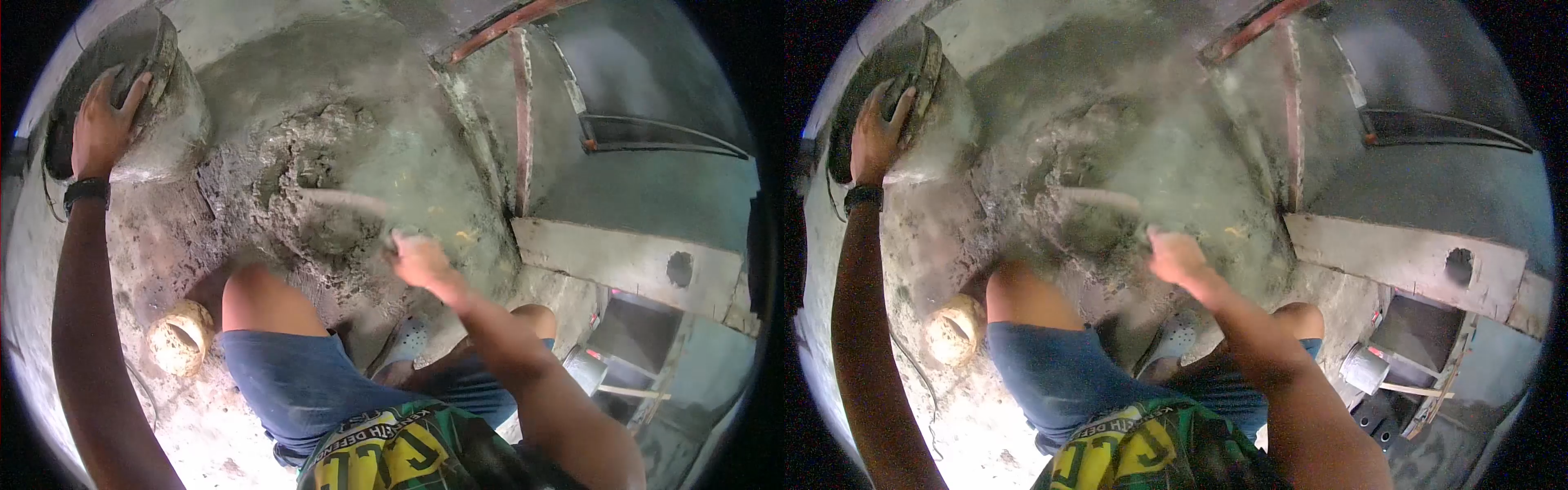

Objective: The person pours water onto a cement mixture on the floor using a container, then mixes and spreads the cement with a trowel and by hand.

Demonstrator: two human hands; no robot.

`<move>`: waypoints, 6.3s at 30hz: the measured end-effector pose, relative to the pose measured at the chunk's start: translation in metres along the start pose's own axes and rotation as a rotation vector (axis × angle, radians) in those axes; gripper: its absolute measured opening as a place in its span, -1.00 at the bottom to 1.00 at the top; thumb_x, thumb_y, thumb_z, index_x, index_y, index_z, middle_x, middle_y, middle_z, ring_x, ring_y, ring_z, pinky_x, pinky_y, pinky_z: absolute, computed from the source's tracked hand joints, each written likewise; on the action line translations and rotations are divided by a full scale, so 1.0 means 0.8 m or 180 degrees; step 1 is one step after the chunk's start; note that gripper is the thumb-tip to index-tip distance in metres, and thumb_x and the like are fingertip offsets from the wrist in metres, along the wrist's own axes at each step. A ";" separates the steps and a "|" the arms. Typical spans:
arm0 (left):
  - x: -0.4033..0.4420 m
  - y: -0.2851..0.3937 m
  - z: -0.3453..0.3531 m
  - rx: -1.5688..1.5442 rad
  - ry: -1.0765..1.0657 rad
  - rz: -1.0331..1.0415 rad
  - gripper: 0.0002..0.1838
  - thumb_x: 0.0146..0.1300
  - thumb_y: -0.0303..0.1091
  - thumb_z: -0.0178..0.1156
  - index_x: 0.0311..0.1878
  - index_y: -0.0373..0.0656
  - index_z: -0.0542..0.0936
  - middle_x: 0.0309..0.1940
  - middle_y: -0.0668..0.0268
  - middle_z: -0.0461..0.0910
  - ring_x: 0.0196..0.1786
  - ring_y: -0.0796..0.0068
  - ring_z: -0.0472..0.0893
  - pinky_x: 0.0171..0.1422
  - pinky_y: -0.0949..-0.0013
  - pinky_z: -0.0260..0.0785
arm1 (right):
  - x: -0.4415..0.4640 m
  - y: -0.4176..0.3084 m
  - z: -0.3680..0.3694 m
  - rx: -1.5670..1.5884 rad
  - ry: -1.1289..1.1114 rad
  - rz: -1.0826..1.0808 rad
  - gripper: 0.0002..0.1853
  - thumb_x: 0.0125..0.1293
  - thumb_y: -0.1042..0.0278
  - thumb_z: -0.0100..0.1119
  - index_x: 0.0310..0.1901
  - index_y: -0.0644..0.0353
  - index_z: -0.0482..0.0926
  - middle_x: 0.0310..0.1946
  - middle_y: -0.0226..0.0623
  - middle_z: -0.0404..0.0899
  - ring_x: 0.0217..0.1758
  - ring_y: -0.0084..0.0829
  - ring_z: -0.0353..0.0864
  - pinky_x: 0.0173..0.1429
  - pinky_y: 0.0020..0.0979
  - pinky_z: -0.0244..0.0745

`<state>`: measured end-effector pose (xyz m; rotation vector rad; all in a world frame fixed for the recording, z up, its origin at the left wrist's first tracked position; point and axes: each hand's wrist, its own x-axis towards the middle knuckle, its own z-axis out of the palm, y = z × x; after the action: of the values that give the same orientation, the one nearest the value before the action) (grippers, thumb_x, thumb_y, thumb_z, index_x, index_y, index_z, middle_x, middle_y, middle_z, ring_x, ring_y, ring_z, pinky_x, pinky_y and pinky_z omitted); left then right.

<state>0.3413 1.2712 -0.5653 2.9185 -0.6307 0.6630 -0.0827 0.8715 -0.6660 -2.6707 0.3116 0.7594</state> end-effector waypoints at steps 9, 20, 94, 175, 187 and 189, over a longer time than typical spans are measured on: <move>0.004 0.015 -0.011 -0.0017 0.0024 -0.0194 -0.21 0.38 0.31 0.24 0.43 -0.13 0.52 0.35 0.01 0.57 0.40 0.01 0.54 0.49 0.11 0.38 | 0.227 0.108 -0.106 0.0322 0.1216 0.1199 -0.13 0.45 -0.50 -0.05 0.06 0.38 0.66 0.01 0.29 0.69 0.13 0.25 0.68 0.28 0.09 0.52; -0.009 0.076 -0.055 -0.0170 0.0103 -0.0285 -0.34 0.37 0.14 0.30 0.26 -0.27 0.58 0.24 -0.06 0.62 0.31 -0.05 0.59 0.43 0.08 0.41 | 0.454 0.028 -0.154 0.0619 0.0616 0.0762 -0.09 0.55 -0.44 -0.20 0.37 0.41 0.49 0.26 0.12 0.63 0.07 -0.06 0.75 0.23 -0.03 0.58; -0.001 -0.012 0.012 0.0334 0.0068 0.0388 -0.18 0.37 0.36 0.21 0.40 -0.18 0.55 0.37 0.01 0.56 0.43 0.02 0.52 0.51 0.10 0.36 | 0.069 0.049 0.069 0.0666 -0.0430 0.1079 -0.30 0.58 -0.33 -0.12 0.15 0.23 0.68 0.08 0.24 0.67 0.22 0.22 0.63 0.30 0.07 0.51; -0.001 -0.038 0.035 0.0606 0.0039 0.0735 -0.19 0.28 -0.53 0.26 0.58 0.30 0.33 0.50 0.09 0.35 0.46 -0.03 0.46 0.54 0.14 0.38 | -0.063 0.251 0.174 0.0982 0.0966 0.1568 -0.52 0.49 -0.14 0.21 0.08 0.16 0.67 -0.31 -0.07 0.75 -0.45 -0.07 0.67 -0.31 -0.13 0.62; -0.006 -0.023 0.013 0.1581 -0.0330 0.0798 -0.46 0.61 -0.20 0.07 0.59 0.41 0.34 0.52 0.14 0.38 0.49 0.09 0.46 0.56 0.18 0.33 | 0.000 -0.100 0.118 0.1185 -0.0098 0.1214 -0.43 0.56 -0.17 -0.04 0.08 0.30 0.52 0.00 0.30 0.66 0.13 0.27 0.65 0.19 0.13 0.54; -0.001 -0.027 0.022 0.1828 -0.0415 0.0868 -0.46 0.61 -0.21 0.07 0.59 0.43 0.33 0.52 0.14 0.38 0.49 0.09 0.46 0.57 0.18 0.33 | -0.013 -0.077 0.079 0.0833 -0.0389 0.0974 -0.44 0.52 -0.16 0.05 0.09 0.28 0.56 0.01 0.29 0.67 0.13 0.27 0.66 0.18 0.12 0.55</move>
<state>0.3562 1.2880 -0.5810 3.4592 -1.0151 0.7978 -0.1028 0.9536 -0.6944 -2.3472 0.7449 0.8974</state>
